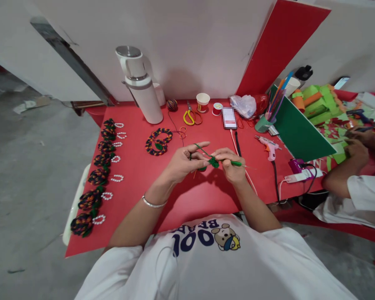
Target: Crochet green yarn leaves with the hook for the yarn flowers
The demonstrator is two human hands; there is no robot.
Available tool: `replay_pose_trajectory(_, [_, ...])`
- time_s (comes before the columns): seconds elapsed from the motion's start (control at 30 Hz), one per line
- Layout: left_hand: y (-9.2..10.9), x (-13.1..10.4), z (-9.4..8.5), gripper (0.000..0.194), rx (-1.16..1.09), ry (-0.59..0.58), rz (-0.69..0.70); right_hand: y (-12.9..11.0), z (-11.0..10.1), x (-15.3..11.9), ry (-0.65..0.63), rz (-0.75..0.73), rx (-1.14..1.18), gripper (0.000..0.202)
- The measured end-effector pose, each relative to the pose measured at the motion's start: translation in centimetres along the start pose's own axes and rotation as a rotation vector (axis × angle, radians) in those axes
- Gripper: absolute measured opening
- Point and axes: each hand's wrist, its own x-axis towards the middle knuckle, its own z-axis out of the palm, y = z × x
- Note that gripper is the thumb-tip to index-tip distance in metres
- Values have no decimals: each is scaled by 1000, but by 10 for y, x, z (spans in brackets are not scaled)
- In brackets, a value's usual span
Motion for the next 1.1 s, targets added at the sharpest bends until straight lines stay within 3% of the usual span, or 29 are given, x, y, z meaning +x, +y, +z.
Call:
replay_pose_trajectory(0.1, [-4, 1, 7, 81, 37, 97, 87, -6, 9, -6, 156, -84, -143, 29])
replay_pose_trajectory(0.17, [-7, 3, 9, 80, 85, 148, 136, -11, 11, -8, 183, -120, -207, 22])
replay_pose_trajectory(0.27, [-7, 3, 7, 81, 121, 132, 134, -15, 3, -3, 104, -50, -160, 20])
replay_pose_trajectory(0.4, [2, 0, 0, 81, 139, 33, 72, -7, -16, 8, -60, 148, 73, 32])
replay_pose_trajectory(0.5, [7, -2, -3, 77, 173, -9, 42, 0, -27, 14, -156, 215, 216, 34])
replay_pose_trajectory(0.7, [8, -1, -4, 72, 201, 18, 56, 2, -36, 22, -253, 268, 267, 35])
replay_pose_trajectory(0.9, [10, 1, -3, 43, 305, 43, 106, -3, -43, 27, -341, 252, 283, 31])
replay_pose_trajectory(1.1, [10, 3, -2, 33, 324, 72, 130, -12, -44, 30, -358, 231, 198, 32])
